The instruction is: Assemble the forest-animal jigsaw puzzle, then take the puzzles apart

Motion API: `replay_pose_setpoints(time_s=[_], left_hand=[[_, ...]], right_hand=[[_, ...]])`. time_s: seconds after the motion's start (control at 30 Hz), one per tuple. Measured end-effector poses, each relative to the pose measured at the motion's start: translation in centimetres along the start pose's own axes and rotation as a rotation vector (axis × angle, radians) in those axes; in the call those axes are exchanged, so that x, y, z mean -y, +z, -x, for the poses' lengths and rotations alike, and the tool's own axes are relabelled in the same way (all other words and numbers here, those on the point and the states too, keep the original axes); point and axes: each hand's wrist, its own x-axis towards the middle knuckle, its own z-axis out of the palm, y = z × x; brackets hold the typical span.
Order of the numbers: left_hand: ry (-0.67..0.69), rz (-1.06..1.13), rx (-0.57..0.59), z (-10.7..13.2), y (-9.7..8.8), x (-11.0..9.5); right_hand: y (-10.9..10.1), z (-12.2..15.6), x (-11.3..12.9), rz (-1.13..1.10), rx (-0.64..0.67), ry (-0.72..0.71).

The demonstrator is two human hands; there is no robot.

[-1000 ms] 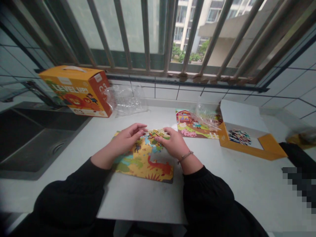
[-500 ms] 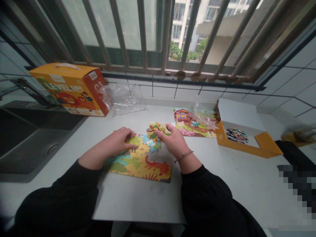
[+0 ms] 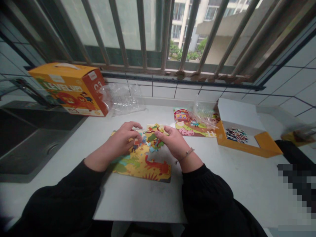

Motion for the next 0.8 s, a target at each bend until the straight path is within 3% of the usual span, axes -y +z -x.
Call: replay_pose_setpoints(time_s=[0.1,0.23,0.43,0.5,0.67,0.8], left_hand=[[0.021,0.080,-0.041,-0.1,0.2,-0.6],[-0.084,0.161,-0.043,0.0,1.0,-1.7],[-0.207,0.248,-0.054,-0.1,1.5,-2.1],[-0.226,0.216,0.015,0.0,0.9,-1.9],[-0.120,0.186,0.447,0.6,-0.2,-1.7],[-0.104,0.164,0.534,0.8,0.5,-1.8]], right_hand=[[0.4,0.1,-0.3,-0.072,0.092,0.052],[1.0,0.2,-0.7,-0.077,0.126,0.081],[0.3,0.1,0.1,-0.058,-0.034,0.036],[-0.1,0.1,0.6,-0.033,-0.061,0.046],[-0.6,0.1,0.8,0.025,-0.086,0.015],[-1.2,0.2,1.0,0.228,-0.095,0.025]])
